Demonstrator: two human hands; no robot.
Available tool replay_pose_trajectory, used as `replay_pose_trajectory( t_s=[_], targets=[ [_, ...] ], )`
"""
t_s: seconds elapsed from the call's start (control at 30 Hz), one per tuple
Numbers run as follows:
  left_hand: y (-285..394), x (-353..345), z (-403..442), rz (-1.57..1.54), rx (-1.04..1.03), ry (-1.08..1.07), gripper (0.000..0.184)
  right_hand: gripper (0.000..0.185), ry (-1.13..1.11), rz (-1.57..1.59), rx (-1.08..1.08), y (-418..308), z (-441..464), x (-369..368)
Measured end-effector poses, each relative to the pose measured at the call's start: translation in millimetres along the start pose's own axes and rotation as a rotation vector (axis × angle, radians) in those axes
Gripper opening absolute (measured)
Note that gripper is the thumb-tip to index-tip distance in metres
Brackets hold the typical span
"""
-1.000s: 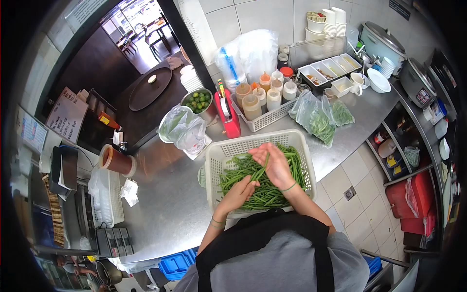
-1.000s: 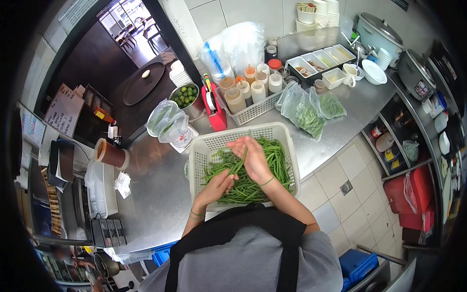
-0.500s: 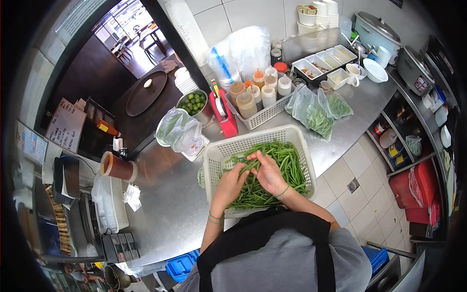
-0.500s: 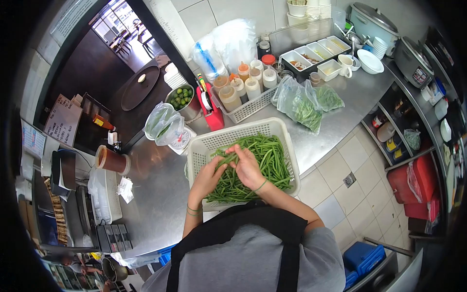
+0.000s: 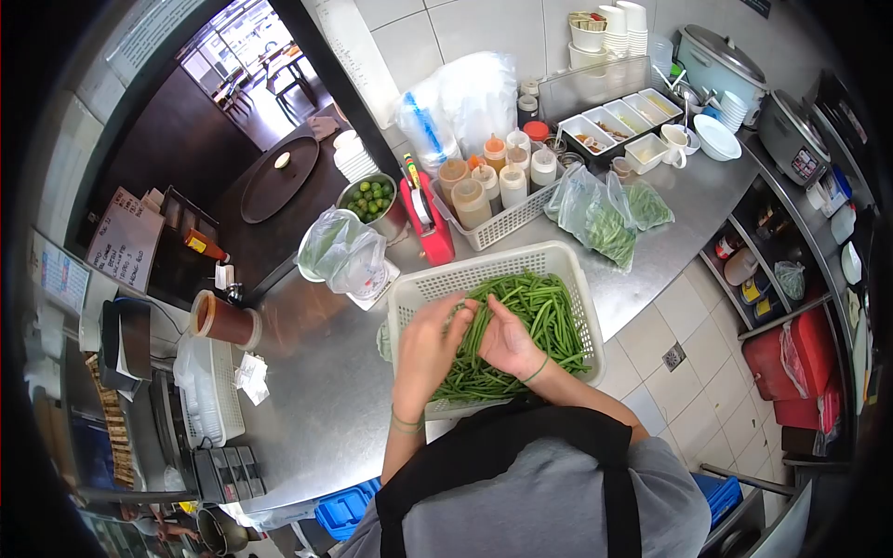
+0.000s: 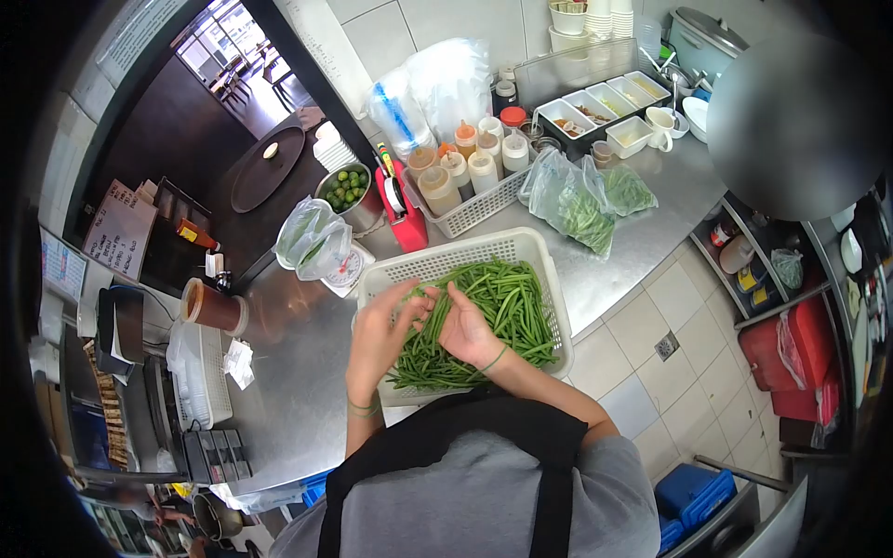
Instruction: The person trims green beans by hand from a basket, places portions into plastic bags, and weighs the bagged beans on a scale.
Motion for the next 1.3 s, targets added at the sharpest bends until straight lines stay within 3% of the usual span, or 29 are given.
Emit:
replay_pose_trajectory(
  t_s=[0.1, 0.13, 0.23, 0.27, 0.37, 0.4, 0.5, 0.63, 0.87, 1.1, 1.2, 1.3],
  targets=[
    [-3, 30, 0, 0.379, -0.047, 0.255, 0.025, 0.034, -0.041, 0.055, -0.013, -2, 9, 22],
    [-6, 41, 0, 0.547, -0.053, 0.354, 0.026, 0.024, -0.013, 0.079, -0.022, -3, 9, 25],
    [-50, 50, 0, 0.763, 0.182, 0.289, 0.032, 0.019, 0.058, 0.048, -0.036, -4, 10, 29],
    [-66, 52, 2, 0.851, 0.214, 0.268, 0.034, 0.025, 0.048, 0.094, -0.053, -5, 9, 29],
    [-102, 58, 18, 0.605, 0.312, 0.229, 0.035, 0.035, 0.041, 0.006, -0.065, -4, 7, 27],
    [-112, 61, 24, 0.599, 0.158, 0.302, 0.033, 0.040, 0.036, 0.018, -0.073, -5, 6, 28],
    [-129, 77, 48, 0.100, 0.140, 0.554, 0.034, 0.038, 0.014, 0.032, -0.050, -2, 3, 25],
    [-105, 110, 62, -0.104, -0.025, 0.716, 0.040, 0.030, 0.022, 0.004, -0.015, -6, -6, 16],
    [-21, 119, 45, -0.808, 0.034, 0.651, 0.048, 0.022, -0.171, -0.065, 0.172, -28, -32, -34],
    [6, 61, 1, -0.823, 0.244, 0.033, 0.058, 0.016, -0.562, -0.401, 0.597, -44, -60, -117],
    [3, 36, -13, -0.879, 0.272, -0.110, 0.063, 0.013, -0.614, -0.939, 0.633, -33, -59, -123],
    [19, 42, -13, -0.887, 0.239, -0.087, 0.067, 0.013, -0.531, -1.630, 0.583, -26, -52, -112]
  ],
)
Point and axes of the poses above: each hand's wrist, its own z-axis towards the middle knuckle, its own x-axis out of the back of the hand, y = z × x, the point moved 1 cm from there along z, towards the middle knuckle, and after that the axes turned 7 degrees about -x, right-handed, at the moved point
